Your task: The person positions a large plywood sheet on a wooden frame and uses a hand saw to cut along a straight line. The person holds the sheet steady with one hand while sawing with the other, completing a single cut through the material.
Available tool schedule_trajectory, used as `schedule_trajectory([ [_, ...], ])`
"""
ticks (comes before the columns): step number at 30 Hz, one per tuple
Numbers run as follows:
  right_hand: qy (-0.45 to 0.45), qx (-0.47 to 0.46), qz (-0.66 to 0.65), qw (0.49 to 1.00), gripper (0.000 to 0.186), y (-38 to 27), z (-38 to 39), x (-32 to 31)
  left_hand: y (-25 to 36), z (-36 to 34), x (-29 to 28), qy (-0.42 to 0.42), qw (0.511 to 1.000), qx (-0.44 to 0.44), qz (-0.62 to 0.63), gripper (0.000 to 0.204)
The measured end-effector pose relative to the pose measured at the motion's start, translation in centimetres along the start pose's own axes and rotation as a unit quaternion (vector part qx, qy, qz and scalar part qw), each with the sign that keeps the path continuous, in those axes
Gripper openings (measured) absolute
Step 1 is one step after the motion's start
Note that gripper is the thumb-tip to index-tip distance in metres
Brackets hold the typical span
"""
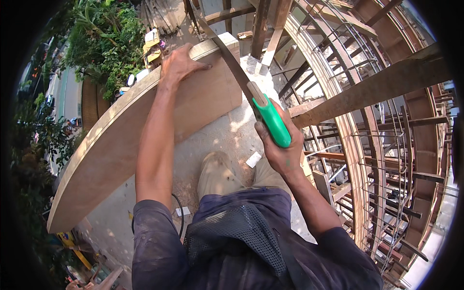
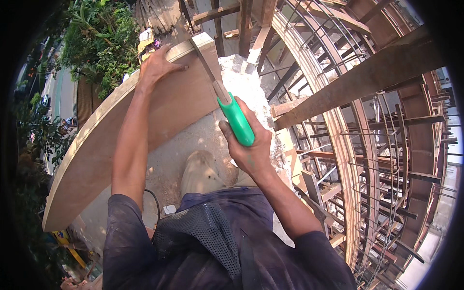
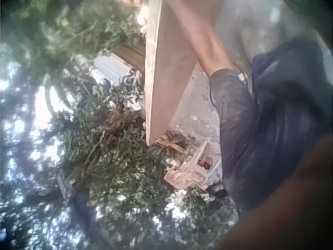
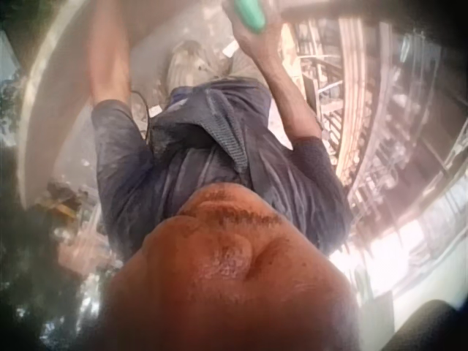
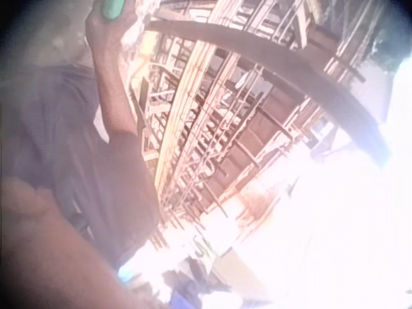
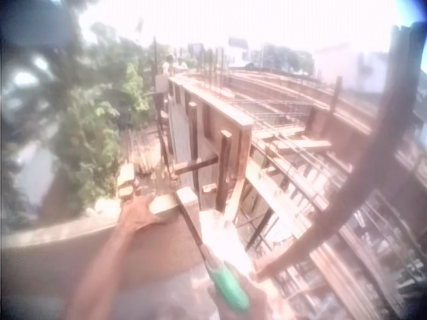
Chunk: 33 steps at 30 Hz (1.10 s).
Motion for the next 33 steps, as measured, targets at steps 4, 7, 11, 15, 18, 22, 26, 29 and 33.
schedule_trajectory([
  [4, 0.040, -0.035, -0.040, 0.998, 0.043, 0.0, -13.7, 6.6, 1.4, 1.1, 0.7, 0.101, 0.991, 0.084, -0.021, 0.097],
  [7, 0.021, -0.030, -0.021, 0.999, 0.049, -0.3, -12.4, 6.1, 0.6, 0.7, -0.2, 0.065, 0.996, 0.054, -0.035, 0.095],
  [11, -0.002, -0.005, -0.037, 0.999, 0.059, -0.6, 3.8, -1.6, -1.3, 0.6, -2.1, 0.047, 0.998, 0.018, -0.024, 0.094],
  [15, -0.010, -0.035, -0.001, 0.999, 0.062, -1.8, 8.6, -5.1, -0.8, 2.1, -2.9, 0.038, 0.999, 0.014, -0.010, 0.095],
  [18, 0.035, -0.060, -0.031, 0.997, 0.054, -0.9, -1.4, 0.7, 1.2, 2.5, -1.2, 0.099, 0.993, 0.049, -0.048, 0.095],
  [22, 0.010, -0.027, -0.064, 0.998, 0.051, -0.6, -13.9, 5.9, 2.0, 2.8, 0.6, 0.095, 0.993, 0.066, -0.032, 0.096],
  [26, 0.036, -0.030, -0.074, 0.996, 0.057, 1.7, -3.4, 2.8, -0.1, 0.6, -0.1, 0.047, 0.998, 0.031, -0.017, 0.100],
  [29, 0.012, -0.024, -0.012, 1.000, 0.064, 2.9, 7.4, -2.8, -2.1, -0.8, -0.5, 0.048, 0.998, 0.018, -0.036, 0.106],
  [33, -0.002, -0.029, -0.006, 1.000, 0.064, 1.9, 5.9, -2.5, -2.2, -0.9, 0.5, 0.084, 0.996, 0.028, -0.023, 0.103],
])
Point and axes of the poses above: each hand's wrist, its own z-axis away from the middle knuckle, its own x-axis out of the palm, y = z × x, the point moved 1 cm from there along -z, towards the middle knuckle, and after that the axes turned 2 degrees about y, right-handed, at the moved point
